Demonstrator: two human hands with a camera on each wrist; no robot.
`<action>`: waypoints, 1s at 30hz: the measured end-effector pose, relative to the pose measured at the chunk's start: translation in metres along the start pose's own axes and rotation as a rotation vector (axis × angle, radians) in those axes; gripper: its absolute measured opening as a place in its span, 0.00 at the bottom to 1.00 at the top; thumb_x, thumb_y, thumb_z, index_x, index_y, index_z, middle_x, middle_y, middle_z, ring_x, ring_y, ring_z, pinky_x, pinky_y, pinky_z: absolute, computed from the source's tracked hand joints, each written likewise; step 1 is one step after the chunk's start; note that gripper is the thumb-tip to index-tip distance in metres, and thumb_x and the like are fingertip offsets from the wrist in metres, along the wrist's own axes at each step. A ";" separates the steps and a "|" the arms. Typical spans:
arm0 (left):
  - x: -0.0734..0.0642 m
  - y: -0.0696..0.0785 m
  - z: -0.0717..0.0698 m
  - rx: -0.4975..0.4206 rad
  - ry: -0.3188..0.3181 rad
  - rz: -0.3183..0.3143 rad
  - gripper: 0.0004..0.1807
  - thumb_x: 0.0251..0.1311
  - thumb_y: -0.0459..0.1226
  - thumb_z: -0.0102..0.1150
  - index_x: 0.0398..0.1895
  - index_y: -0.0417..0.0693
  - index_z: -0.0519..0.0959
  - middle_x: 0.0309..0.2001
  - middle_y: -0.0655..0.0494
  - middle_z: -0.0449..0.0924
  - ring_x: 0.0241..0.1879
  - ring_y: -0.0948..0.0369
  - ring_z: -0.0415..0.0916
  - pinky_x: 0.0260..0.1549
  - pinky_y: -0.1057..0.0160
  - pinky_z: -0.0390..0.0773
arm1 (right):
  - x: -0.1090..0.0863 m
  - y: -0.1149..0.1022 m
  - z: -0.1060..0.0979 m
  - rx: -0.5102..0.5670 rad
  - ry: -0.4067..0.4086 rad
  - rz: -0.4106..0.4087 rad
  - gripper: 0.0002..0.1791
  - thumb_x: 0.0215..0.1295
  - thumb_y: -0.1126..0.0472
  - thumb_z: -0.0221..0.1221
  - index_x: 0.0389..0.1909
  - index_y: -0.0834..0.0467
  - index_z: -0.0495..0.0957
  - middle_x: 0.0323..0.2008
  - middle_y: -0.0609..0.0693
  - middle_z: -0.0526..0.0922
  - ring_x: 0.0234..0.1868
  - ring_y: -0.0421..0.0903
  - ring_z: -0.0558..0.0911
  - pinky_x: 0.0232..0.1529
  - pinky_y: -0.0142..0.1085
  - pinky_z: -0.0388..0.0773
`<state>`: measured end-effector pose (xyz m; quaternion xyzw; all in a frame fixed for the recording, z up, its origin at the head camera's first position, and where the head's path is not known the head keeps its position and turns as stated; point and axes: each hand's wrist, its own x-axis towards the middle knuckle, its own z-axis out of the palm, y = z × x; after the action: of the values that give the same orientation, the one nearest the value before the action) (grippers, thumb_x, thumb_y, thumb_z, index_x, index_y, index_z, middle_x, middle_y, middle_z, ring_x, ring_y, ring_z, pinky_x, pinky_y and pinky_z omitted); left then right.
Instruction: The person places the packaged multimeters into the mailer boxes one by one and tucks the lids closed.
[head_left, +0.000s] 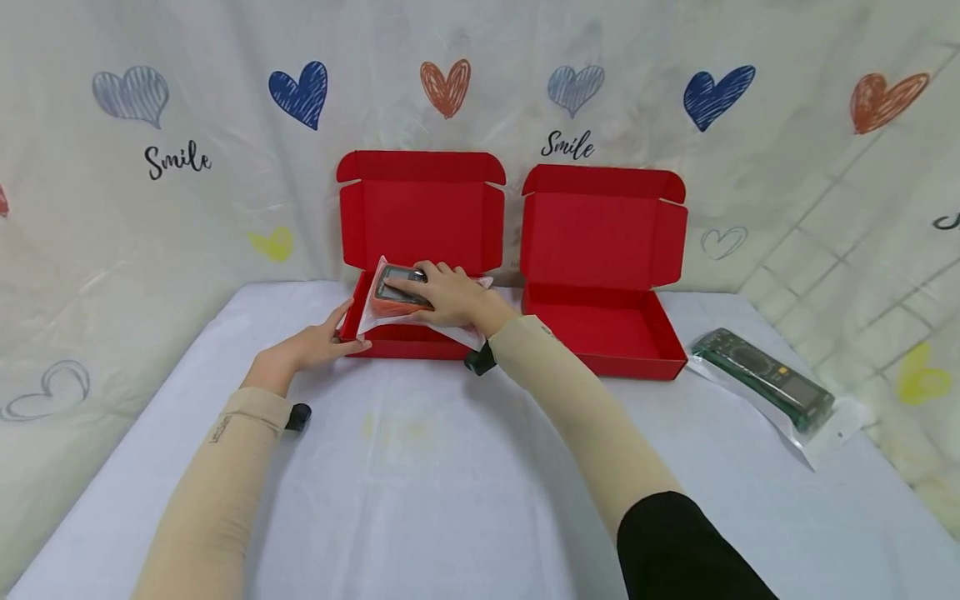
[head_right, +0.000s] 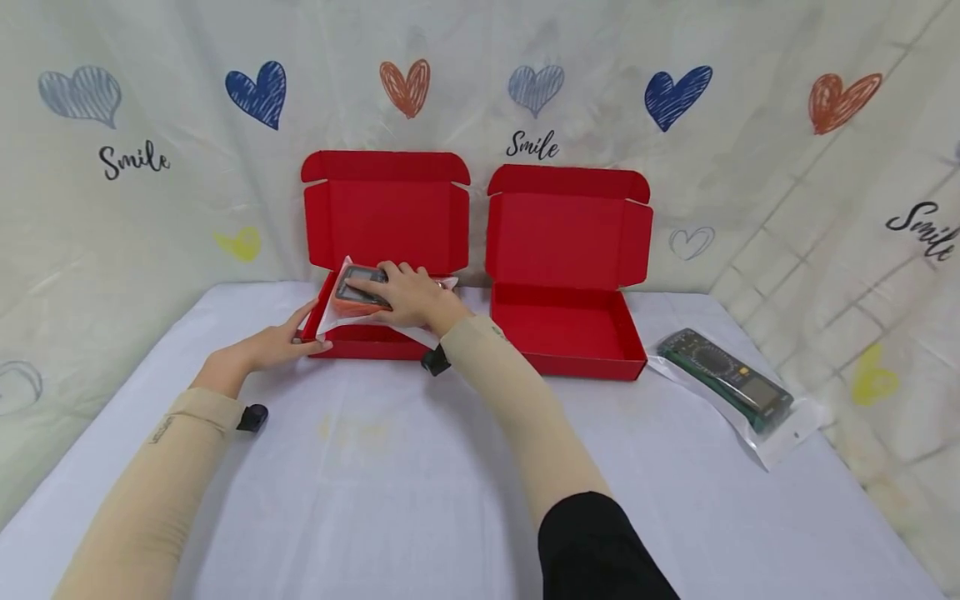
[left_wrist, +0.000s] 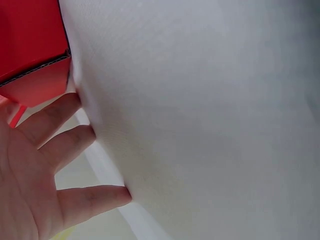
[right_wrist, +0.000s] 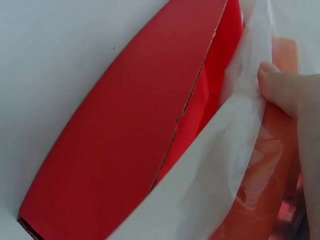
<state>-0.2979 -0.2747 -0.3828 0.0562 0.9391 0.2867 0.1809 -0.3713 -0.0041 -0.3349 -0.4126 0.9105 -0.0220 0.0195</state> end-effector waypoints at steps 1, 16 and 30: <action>0.000 0.000 -0.001 0.004 0.000 0.003 0.60 0.64 0.66 0.56 0.83 0.59 0.28 0.74 0.29 0.58 0.72 0.33 0.55 0.65 0.28 0.61 | 0.001 0.000 0.000 -0.006 0.010 0.006 0.45 0.70 0.38 0.60 0.82 0.34 0.49 0.76 0.56 0.56 0.69 0.53 0.63 0.67 0.52 0.65; -0.002 0.002 -0.001 -0.005 -0.001 -0.011 0.60 0.64 0.68 0.55 0.83 0.60 0.28 0.75 0.29 0.56 0.73 0.33 0.53 0.66 0.28 0.58 | 0.012 0.004 0.005 -0.065 0.045 0.001 0.46 0.68 0.43 0.64 0.82 0.33 0.51 0.77 0.56 0.55 0.71 0.55 0.60 0.70 0.52 0.62; -0.001 0.002 0.000 -0.008 0.007 -0.016 0.59 0.64 0.67 0.55 0.84 0.60 0.29 0.75 0.30 0.57 0.73 0.34 0.55 0.66 0.28 0.59 | 0.020 0.000 0.010 -0.089 0.038 -0.036 0.45 0.70 0.44 0.63 0.82 0.32 0.50 0.79 0.55 0.51 0.74 0.55 0.58 0.72 0.52 0.59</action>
<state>-0.2976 -0.2737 -0.3814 0.0471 0.9390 0.2891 0.1800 -0.3846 -0.0194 -0.3455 -0.4290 0.9031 0.0101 -0.0168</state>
